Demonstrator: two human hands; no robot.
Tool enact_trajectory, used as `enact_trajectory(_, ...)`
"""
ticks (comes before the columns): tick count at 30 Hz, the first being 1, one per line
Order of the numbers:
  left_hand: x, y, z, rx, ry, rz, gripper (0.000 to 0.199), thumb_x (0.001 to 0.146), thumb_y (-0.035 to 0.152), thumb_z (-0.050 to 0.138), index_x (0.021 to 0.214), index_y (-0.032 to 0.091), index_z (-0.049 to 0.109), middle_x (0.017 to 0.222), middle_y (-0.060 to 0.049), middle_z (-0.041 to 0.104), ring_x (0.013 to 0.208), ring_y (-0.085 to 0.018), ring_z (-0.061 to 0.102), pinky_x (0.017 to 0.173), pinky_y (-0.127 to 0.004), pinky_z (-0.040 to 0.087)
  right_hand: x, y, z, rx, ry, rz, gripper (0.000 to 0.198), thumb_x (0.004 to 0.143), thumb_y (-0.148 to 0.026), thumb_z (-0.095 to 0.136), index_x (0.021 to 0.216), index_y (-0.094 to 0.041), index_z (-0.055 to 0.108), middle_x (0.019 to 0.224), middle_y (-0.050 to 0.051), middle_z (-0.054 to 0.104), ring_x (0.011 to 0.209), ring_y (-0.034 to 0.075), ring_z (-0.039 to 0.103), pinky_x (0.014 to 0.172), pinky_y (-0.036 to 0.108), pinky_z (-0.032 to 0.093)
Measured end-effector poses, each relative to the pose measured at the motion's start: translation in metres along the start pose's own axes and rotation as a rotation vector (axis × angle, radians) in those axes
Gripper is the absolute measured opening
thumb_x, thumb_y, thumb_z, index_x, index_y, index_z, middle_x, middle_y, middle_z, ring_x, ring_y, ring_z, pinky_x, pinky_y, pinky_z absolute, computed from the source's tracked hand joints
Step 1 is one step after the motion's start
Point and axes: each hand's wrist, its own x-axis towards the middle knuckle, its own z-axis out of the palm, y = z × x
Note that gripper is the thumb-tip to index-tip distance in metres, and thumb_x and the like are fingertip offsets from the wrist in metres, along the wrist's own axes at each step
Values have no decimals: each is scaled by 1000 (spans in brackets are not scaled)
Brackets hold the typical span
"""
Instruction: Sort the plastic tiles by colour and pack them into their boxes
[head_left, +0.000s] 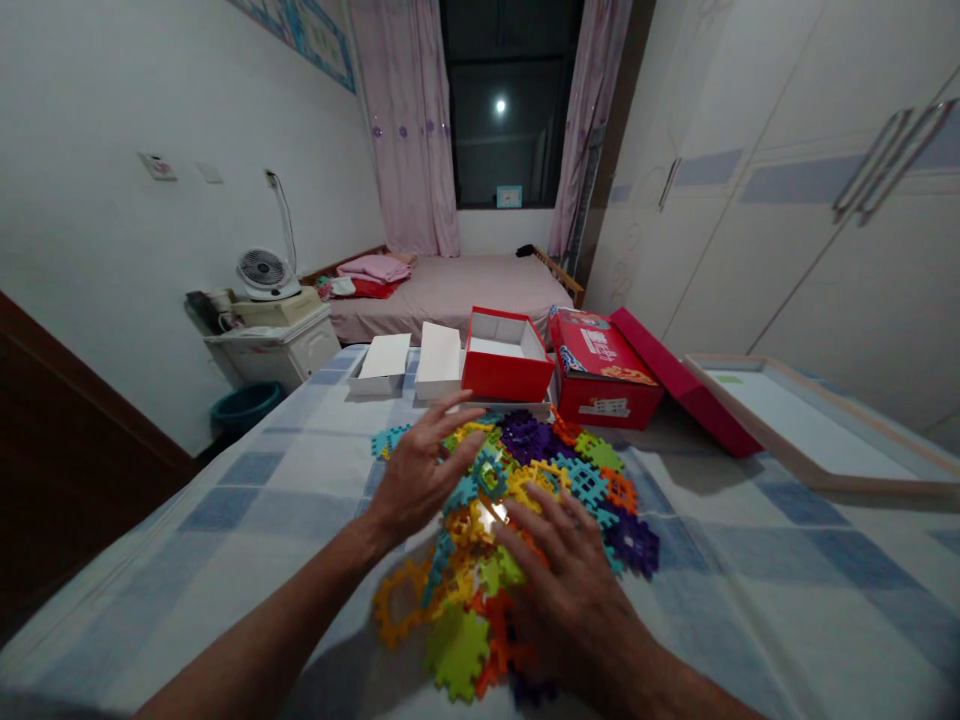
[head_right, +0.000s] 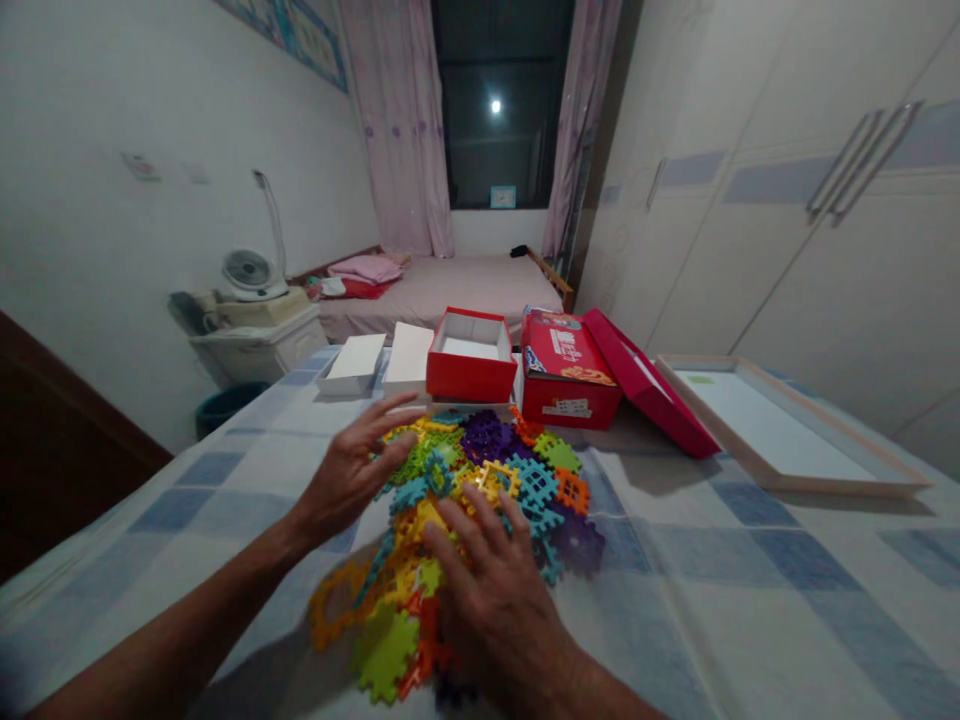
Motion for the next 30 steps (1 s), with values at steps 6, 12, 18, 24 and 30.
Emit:
enact_trajectory(6, -8, -115, -28, 462, 106, -176, 33, 87, 39, 41, 97, 20, 66, 118, -11, 62, 125, -29, 44, 110, -49, 25, 25, -42, 30, 126, -174, -435, 41, 94, -42, 37, 130, -25, 42, 141, 2, 43, 136, 27, 25, 111, 53, 20)
enact_trajectory(12, -9, -126, 8, 271, -5, -275, 50, 87, 45, 40, 124, 14, 52, 128, -15, 56, 123, -25, 48, 105, -43, 34, 44, -38, 34, 59, -236, -304, 20, 93, -28, 41, 104, -19, 54, 102, 4, 61, 117, 24, 44, 113, 54, 12)
enact_trajectory(18, 8, -89, 32, 79, -6, -216, 39, 81, 38, 53, 111, 15, 61, 112, -11, 62, 107, -22, 58, 96, -37, 43, 48, -6, 22, -102, -180, -196, 7, 90, -17, 48, 88, -18, 55, 84, 1, 60, 92, 18, 51, 113, 52, 8)
enact_trajectory(24, 25, -46, 60, 43, 19, -51, 27, 81, 24, 53, 103, 16, 66, 105, -8, 61, 101, -18, 59, 94, -33, 45, 39, 41, 7, -177, -106, 24, 5, 86, -15, 55, 87, -20, 56, 88, 2, 60, 106, 20, 49, 111, 50, 12)
enact_trajectory(30, 41, -12, 79, -42, -217, 171, 32, 85, 20, 50, 114, 19, 64, 129, -8, 56, 119, -19, 52, 104, -35, 39, 21, 67, -20, -132, 36, 262, 13, 87, -14, 50, 85, -21, 60, 88, 2, 63, 104, 22, 51, 105, 49, 23)
